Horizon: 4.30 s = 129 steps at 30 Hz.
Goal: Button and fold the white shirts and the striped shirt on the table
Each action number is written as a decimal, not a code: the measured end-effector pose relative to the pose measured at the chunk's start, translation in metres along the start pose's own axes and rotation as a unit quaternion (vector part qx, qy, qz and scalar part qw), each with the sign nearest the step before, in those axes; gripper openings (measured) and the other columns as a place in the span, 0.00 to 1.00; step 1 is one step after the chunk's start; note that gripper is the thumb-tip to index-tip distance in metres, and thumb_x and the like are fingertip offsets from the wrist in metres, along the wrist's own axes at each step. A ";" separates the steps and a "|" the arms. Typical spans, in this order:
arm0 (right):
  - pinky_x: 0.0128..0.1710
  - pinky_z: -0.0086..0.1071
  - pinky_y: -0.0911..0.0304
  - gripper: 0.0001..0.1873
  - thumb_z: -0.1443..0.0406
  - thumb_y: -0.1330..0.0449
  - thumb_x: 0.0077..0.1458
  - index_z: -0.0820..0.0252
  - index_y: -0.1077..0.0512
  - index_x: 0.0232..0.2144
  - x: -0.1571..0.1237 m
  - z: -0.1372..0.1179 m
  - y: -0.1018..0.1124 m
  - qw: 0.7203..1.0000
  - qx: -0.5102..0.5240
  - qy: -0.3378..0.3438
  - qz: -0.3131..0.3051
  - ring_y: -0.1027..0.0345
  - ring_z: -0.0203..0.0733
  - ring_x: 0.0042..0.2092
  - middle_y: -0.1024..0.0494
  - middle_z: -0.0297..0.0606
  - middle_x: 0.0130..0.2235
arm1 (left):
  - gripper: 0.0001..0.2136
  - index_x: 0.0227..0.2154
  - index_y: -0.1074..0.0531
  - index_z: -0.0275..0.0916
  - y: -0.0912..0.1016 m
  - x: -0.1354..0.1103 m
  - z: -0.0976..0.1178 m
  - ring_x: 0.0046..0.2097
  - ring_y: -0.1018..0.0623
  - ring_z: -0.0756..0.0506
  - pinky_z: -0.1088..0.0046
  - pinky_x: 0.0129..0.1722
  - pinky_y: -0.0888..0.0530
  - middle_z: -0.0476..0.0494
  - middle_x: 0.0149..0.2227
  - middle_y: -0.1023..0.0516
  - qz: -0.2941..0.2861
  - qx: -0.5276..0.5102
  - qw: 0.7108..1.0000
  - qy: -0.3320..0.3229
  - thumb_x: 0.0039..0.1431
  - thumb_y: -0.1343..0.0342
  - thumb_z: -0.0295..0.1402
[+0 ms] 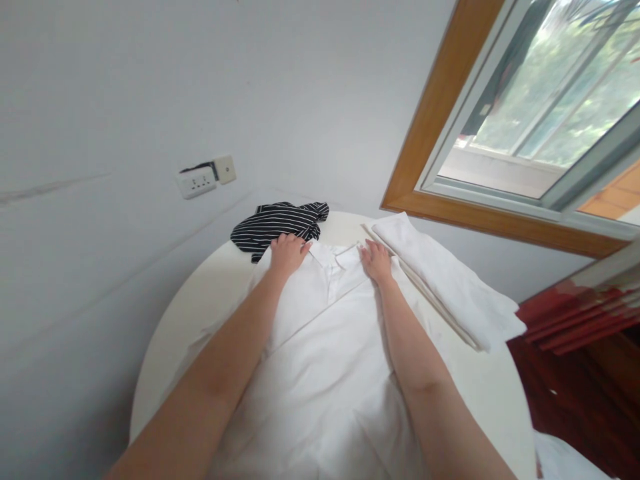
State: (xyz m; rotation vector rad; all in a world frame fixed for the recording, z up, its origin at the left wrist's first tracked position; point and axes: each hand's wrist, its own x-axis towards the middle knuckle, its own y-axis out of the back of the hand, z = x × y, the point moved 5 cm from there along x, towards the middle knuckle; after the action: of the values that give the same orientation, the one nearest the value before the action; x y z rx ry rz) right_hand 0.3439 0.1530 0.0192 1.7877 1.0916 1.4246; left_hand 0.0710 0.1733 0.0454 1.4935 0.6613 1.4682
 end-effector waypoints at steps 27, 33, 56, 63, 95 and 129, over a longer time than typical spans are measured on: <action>0.46 0.34 0.44 0.18 0.52 0.44 0.60 0.57 0.24 0.40 0.002 0.005 0.037 0.996 -0.018 0.075 -0.033 0.32 0.46 0.46 0.21 0.40 0.40 | 0.14 0.40 0.30 0.42 0.014 0.002 0.007 0.44 0.29 0.39 0.62 0.44 0.39 0.42 0.36 0.25 -0.011 -0.063 0.991 -0.117 0.62 0.52 0.46; 0.44 0.33 0.44 0.14 0.56 0.45 0.62 0.59 0.27 0.41 0.014 -0.014 0.063 0.981 -0.083 0.146 -0.102 0.33 0.45 0.46 0.22 0.42 0.43 | 0.17 0.33 0.27 0.38 0.032 0.016 0.017 0.45 0.29 0.37 0.61 0.44 0.37 0.37 0.34 0.24 -0.074 0.006 0.988 -0.137 0.64 0.54 0.45; 0.37 0.33 0.44 0.23 0.54 0.64 0.69 0.60 0.38 0.52 0.033 -0.039 0.172 0.973 -0.214 0.082 0.006 0.29 0.49 0.42 0.24 0.47 0.44 | 0.18 0.42 0.28 0.36 0.147 0.056 0.051 0.51 0.32 0.36 0.59 0.50 0.42 0.35 0.41 0.24 0.058 0.033 0.982 -0.175 0.67 0.59 0.42; 0.39 0.33 0.44 0.17 0.56 0.57 0.68 0.57 0.36 0.49 0.012 -0.035 0.135 0.980 -0.172 0.089 -0.034 0.31 0.47 0.45 0.24 0.45 0.44 | 0.16 0.41 0.28 0.39 0.109 0.029 0.033 0.47 0.29 0.37 0.60 0.47 0.40 0.37 0.41 0.23 -0.014 0.033 0.985 -0.168 0.66 0.57 0.42; 0.64 0.52 0.61 0.35 0.45 0.60 0.64 0.54 0.48 0.66 -0.082 0.009 0.042 0.974 -0.085 -0.052 -0.205 0.61 0.53 0.68 0.53 0.48 0.68 | 0.26 0.64 0.42 0.43 0.013 -0.079 -0.022 0.68 0.47 0.41 0.59 0.65 0.49 0.39 0.67 0.47 -0.165 -0.006 0.970 -0.176 0.67 0.63 0.45; 0.63 0.49 0.54 0.28 0.52 0.58 0.66 0.56 0.41 0.63 -0.127 0.014 0.075 0.981 -0.121 -0.001 -0.154 0.52 0.52 0.66 0.44 0.45 0.65 | 0.30 0.65 0.47 0.46 0.075 -0.166 0.010 0.68 0.47 0.40 0.55 0.65 0.53 0.42 0.68 0.51 -0.173 -0.066 0.945 -0.271 0.65 0.62 0.54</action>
State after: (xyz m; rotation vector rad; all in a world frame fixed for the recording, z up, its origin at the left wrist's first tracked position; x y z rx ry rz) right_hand 0.3637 0.0062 0.0183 1.3819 1.0874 1.3028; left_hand 0.0396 -0.0062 0.0326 1.4953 0.4435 0.7673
